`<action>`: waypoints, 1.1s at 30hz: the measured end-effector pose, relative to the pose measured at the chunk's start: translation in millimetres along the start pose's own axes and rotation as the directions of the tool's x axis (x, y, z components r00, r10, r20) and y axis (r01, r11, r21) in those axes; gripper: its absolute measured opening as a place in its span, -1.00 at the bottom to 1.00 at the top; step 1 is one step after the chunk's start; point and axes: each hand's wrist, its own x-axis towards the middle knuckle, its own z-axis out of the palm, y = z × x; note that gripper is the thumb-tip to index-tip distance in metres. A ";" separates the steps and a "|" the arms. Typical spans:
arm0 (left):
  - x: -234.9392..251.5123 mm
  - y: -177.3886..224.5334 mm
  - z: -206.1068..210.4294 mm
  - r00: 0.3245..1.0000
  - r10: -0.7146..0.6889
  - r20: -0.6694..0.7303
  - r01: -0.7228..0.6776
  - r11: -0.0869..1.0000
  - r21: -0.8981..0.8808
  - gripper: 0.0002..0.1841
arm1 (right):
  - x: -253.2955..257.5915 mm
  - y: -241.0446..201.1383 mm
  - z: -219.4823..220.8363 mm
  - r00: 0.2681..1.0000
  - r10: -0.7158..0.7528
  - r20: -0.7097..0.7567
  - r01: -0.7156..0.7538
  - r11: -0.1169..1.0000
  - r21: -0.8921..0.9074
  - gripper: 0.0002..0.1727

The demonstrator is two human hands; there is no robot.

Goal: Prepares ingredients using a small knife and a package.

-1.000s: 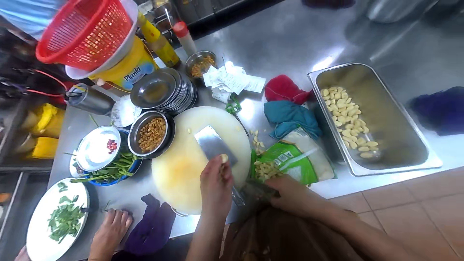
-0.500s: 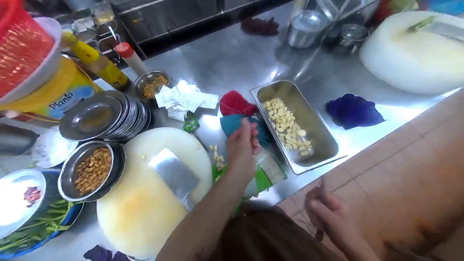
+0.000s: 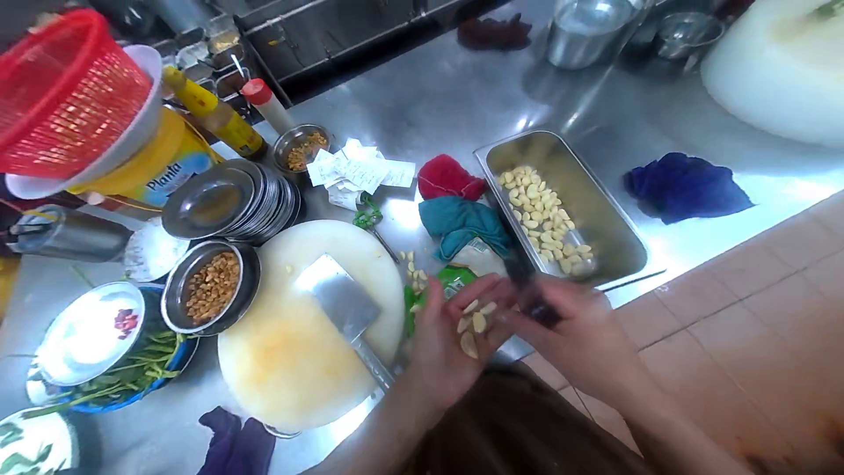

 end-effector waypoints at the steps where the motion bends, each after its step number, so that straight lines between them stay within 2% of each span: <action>1: -3.0 -0.6 0.1 1.000 -0.005 -0.002 0.005 1.000 -0.009 -0.09 | 4.0 -2.7 2.4 0.999 -0.033 0.032 0.034 0.999 -0.013 -0.85; 4: -7.3 -2.9 -5.9 1.000 0.001 -0.010 -0.001 0.999 -0.033 -0.11 | 3.3 -0.9 9.3 0.992 -0.057 0.114 0.063 0.996 -0.055 -0.83; 8: -9.4 -1.7 -11.9 1.000 0.008 0.020 -0.009 1.000 0.004 -0.06 | -8.9 5.6 13.1 0.992 0.005 0.127 0.000 0.999 -0.038 -0.83; 11: -7.6 -2.6 -17.1 0.998 0.026 0.054 -0.030 0.996 0.080 -0.02 | -16.5 3.4 22.5 0.991 0.039 0.130 -0.026 0.994 -0.107 -0.76; 14: -4.0 -3.4 -22.2 0.994 0.031 0.101 -0.051 0.977 0.209 0.02 | -20.7 2.8 36.1 0.996 -0.005 0.094 0.026 0.974 -0.225 -0.76; 17: -2.3 -2.6 -28.7 0.991 -0.010 0.134 -0.018 0.977 0.212 -0.03 | -24.4 4.6 41.2 0.996 -0.052 0.069 0.068 0.966 -0.249 -0.77; 19: -3.0 -2.5 -29.2 0.995 -0.056 0.083 0.041 0.985 0.170 -0.10 | -27.6 7.0 39.6 0.999 -0.017 0.045 0.026 0.981 -0.192 -0.82; 20: -3.2 -1.9 -26.8 0.997 -0.082 0.000 0.081 0.986 0.145 -0.16 | -29.2 8.6 37.3 0.998 0.041 0.044 -0.035 0.990 -0.134 -0.84; 22: -2.7 0.3 -22.9 0.986 -0.099 -0.137 0.124 0.975 0.182 -0.38 | -32.1 11.1 31.3 0.985 0.164 0.050 -0.164 0.986 -0.008 -0.85; 23: -3.5 1.4 -22.5 0.983 -0.090 -0.162 0.127 0.963 0.238 -0.50 | -32.8 11.1 28.6 0.975 0.217 0.040 -0.219 0.975 0.045 -0.87; 25: -7.7 2.4 -25.3 0.992 -0.026 -0.123 0.077 0.899 0.431 -0.72 | -32.8 12.3 24.4 0.956 0.294 0.024 -0.293 0.942 0.165 -0.86; 28: -11.4 1.6 -33.9 0.993 0.097 0.074 -0.121 0.747 0.654 -0.78 | -30.5 13.5 20.7 0.939 0.339 0.052 -0.339 0.895 0.289 -0.88; 31: -10.5 2.3 -35.4 0.969 0.207 0.136 -0.242 0.667 0.705 -0.83 | -26.6 12.1 20.3 0.948 0.299 0.108 -0.318 0.885 0.341 -0.90; 33: -11.3 4.7 -35.3 0.964 0.211 0.163 -0.266 0.711 0.651 -0.85 | -22.3 13.4 17.4 0.959 0.243 0.146 -0.279 0.896 0.344 -0.84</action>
